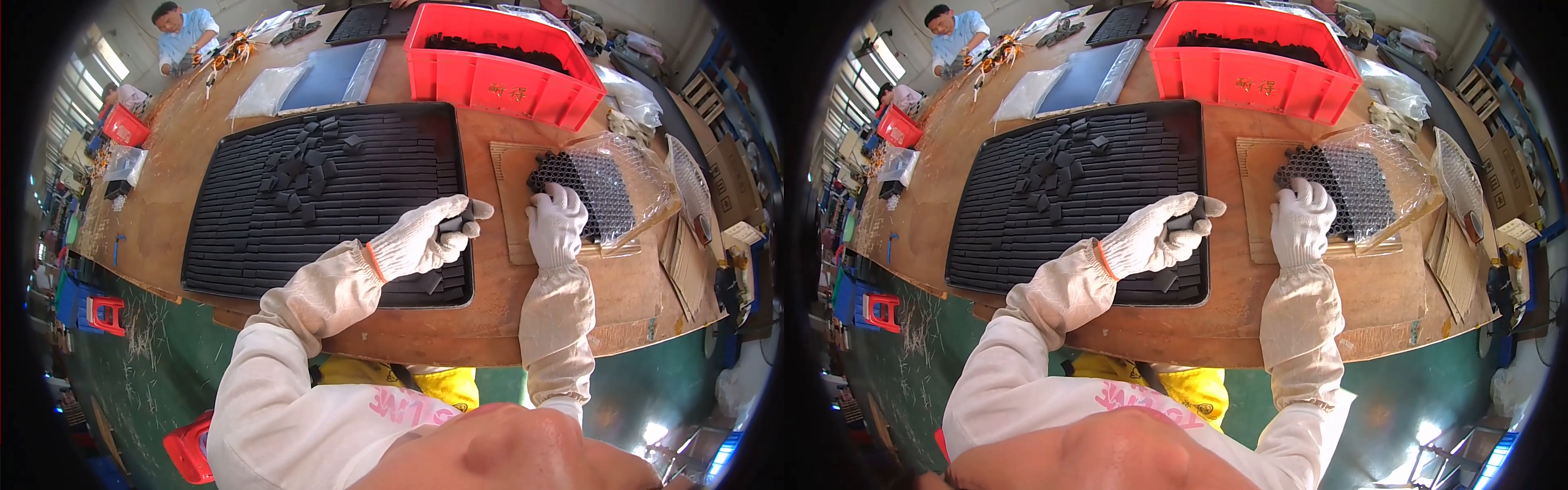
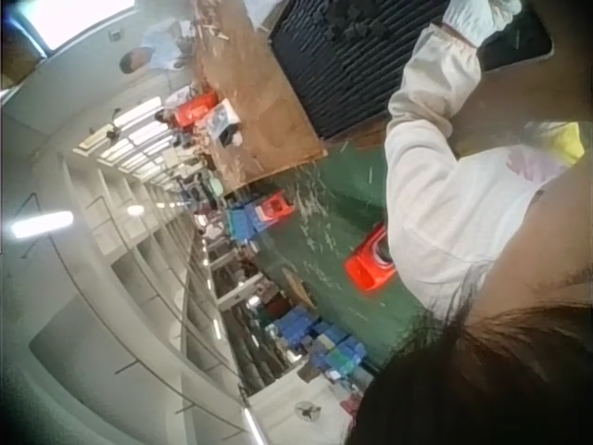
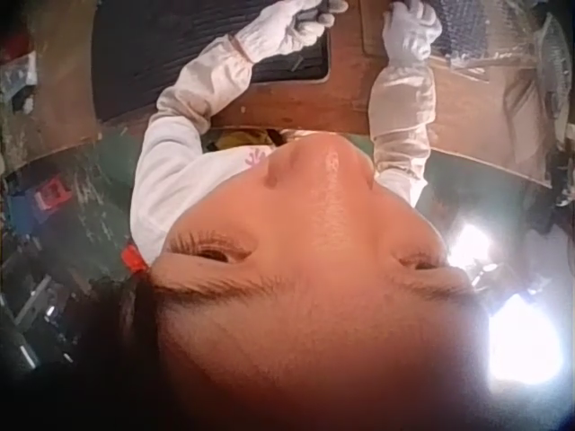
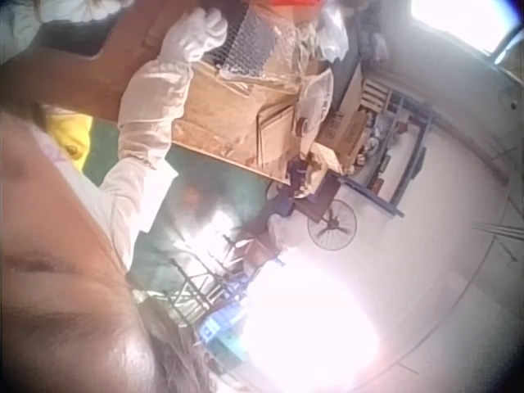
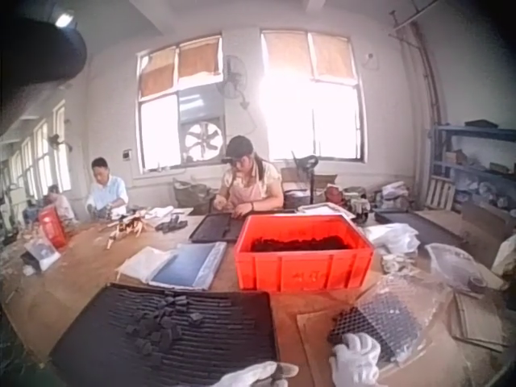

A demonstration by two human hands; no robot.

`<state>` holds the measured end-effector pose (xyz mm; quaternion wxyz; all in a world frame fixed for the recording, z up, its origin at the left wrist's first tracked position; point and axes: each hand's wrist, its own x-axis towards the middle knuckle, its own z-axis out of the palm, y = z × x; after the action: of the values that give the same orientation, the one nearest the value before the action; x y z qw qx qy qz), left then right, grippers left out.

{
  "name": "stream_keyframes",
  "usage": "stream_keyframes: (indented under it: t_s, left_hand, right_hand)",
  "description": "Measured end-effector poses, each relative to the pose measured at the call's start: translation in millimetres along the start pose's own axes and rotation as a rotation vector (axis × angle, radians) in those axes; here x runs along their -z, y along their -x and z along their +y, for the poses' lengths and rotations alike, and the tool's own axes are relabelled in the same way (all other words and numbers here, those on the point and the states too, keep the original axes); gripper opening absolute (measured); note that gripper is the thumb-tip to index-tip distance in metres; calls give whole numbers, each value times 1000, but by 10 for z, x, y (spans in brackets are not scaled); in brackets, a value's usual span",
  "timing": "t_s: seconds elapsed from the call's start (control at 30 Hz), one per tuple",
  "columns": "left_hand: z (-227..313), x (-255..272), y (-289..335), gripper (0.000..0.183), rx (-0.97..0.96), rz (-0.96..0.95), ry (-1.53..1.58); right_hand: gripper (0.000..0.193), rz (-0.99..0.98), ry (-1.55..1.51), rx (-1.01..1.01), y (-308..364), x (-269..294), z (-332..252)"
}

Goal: The person assembles or inspects small black plastic components by hand at a workbench.

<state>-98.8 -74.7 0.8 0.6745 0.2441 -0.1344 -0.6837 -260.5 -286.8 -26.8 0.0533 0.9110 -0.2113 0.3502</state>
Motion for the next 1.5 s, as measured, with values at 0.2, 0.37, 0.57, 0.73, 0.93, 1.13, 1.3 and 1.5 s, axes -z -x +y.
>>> stream_keyframes:
  t_s: [0.2,0.37,0.57,0.73,0.93,1.13,1.3,1.5]
  left_hand:
    - [10,-59,2,41,-35,43,-33]
    - [31,-60,10,43,-22,29,0]
    - [39,-90,28,45,-50,68,12]
    - [29,-112,37,42,-59,42,-61]
    - [58,-141,76,36,-43,139,-177]
    - [-88,-46,-37,22,-284,313,-1076]
    - [-26,-356,75,26,-218,423,-1470]
    - [-45,-212,60,36,-347,422,-1338]
  right_hand:
    - [25,-100,-35,-64,-16,25,55]
    - [29,-42,57,-7,-54,178,-24]
    - [26,-68,117,11,-46,223,-41]
    - [21,-63,126,71,-11,106,84]
    - [27,109,-178,151,-160,210,-177]
    - [37,-83,-910,-60,-145,423,-569]
    - [32,-125,-825,137,-112,365,-563]
    - [31,-167,-756,82,-128,367,-593]
